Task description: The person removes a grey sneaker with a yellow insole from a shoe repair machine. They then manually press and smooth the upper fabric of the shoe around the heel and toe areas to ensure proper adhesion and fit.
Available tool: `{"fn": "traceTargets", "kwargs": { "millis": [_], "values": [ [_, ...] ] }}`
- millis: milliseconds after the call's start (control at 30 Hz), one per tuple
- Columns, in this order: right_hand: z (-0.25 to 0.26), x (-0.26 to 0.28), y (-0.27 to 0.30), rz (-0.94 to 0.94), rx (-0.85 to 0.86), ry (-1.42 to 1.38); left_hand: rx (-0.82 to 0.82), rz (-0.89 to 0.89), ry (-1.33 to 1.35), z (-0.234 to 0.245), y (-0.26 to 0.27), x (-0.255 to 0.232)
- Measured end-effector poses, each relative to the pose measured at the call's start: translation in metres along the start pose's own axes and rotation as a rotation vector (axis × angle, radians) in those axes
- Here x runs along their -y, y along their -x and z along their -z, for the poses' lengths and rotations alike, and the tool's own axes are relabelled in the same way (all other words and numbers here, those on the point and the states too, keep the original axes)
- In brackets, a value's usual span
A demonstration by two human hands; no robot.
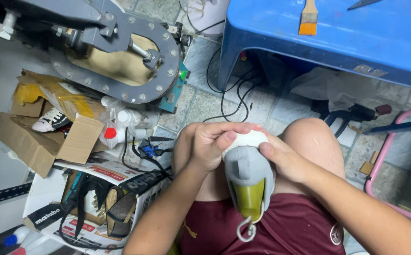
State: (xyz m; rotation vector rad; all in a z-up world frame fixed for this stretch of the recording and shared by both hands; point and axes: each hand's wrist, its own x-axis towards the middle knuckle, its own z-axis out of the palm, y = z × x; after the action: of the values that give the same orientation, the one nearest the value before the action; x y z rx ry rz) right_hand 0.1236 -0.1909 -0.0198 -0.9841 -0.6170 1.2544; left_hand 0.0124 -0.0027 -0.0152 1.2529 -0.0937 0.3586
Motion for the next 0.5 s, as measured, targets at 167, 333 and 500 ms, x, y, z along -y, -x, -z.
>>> {"fn": "traceTargets", "kwargs": {
  "millis": [167, 333, 500],
  "values": [
    [-0.007, 0.004, 0.033, 0.050, -0.186, -0.224, -0.143, 0.199, 0.159, -0.034, -0.047, -0.007],
    [-0.037, 0.019, 0.067, 0.369, -0.521, -0.317, 0.035, 0.229, -0.225, -0.058, -0.071, -0.098],
    [-0.054, 0.012, 0.109, 0.824, -0.804, -0.516, 0.231, 0.140, -0.656, -0.110, -0.024, -0.047]
  ]
}}
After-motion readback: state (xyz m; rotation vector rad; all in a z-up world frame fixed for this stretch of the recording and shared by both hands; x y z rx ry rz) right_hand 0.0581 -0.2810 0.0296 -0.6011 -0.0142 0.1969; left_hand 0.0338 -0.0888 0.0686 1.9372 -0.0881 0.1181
